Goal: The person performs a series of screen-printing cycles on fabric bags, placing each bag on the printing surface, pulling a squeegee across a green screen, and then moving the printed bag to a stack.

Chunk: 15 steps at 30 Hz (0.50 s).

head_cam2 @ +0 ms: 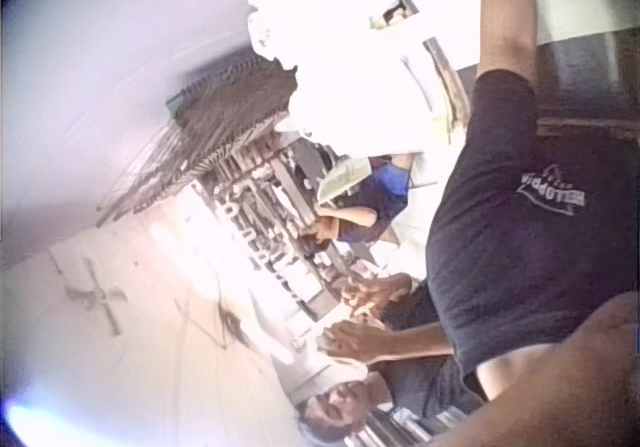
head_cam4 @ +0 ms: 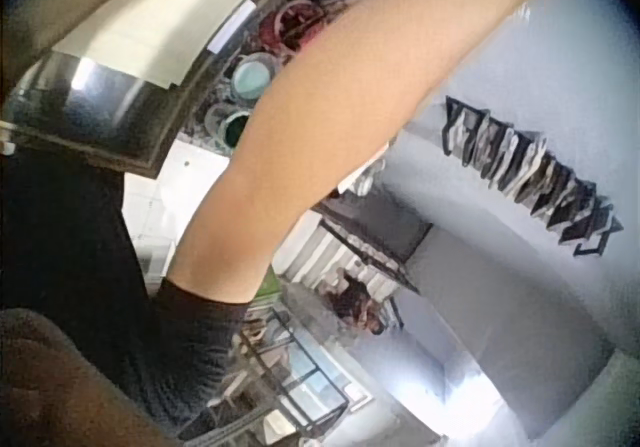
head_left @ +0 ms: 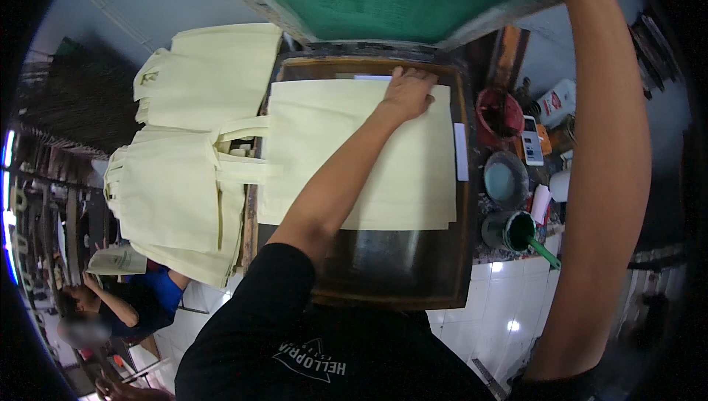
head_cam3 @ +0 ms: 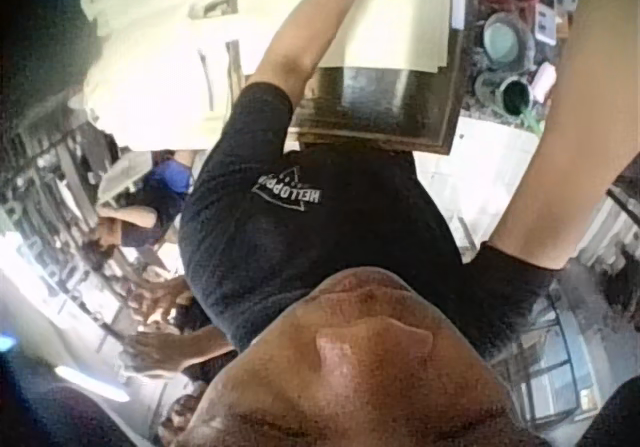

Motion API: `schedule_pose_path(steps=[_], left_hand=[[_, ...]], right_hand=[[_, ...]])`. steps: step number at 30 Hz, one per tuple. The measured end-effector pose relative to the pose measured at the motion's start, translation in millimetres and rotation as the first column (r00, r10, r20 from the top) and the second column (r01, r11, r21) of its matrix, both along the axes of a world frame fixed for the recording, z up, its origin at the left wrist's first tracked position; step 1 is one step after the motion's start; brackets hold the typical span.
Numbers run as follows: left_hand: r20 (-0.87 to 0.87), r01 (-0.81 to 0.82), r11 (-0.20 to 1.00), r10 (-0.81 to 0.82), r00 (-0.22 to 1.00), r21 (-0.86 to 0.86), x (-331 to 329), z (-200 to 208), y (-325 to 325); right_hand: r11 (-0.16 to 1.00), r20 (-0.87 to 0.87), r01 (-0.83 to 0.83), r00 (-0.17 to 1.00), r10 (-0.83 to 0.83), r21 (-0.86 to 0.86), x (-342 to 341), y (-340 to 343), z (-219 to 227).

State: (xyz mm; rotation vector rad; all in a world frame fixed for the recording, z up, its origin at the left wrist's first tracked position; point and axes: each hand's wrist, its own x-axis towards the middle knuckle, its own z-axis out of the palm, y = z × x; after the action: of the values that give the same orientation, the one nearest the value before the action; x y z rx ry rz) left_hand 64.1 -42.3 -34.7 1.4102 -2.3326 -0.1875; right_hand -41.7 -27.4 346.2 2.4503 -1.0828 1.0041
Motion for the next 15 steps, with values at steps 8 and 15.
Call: schedule_pose_path(steps=[8, 15], left_hand=[[0.078, -0.161, 0.965, 0.148, 0.986, 0.207, -36.3, -7.1, 61.3], [0.131, -0.188, 0.929, 0.153, 0.979, 0.32, -43.3, -10.7, 58.6]], right_hand=[[0.996, 0.029, -0.093, 0.995, 0.092, 0.007, -4.6, -13.8, -4.3], [0.996, 0.026, -0.094, 0.995, 0.094, -0.005, -2.1, -12.1, -4.8]])
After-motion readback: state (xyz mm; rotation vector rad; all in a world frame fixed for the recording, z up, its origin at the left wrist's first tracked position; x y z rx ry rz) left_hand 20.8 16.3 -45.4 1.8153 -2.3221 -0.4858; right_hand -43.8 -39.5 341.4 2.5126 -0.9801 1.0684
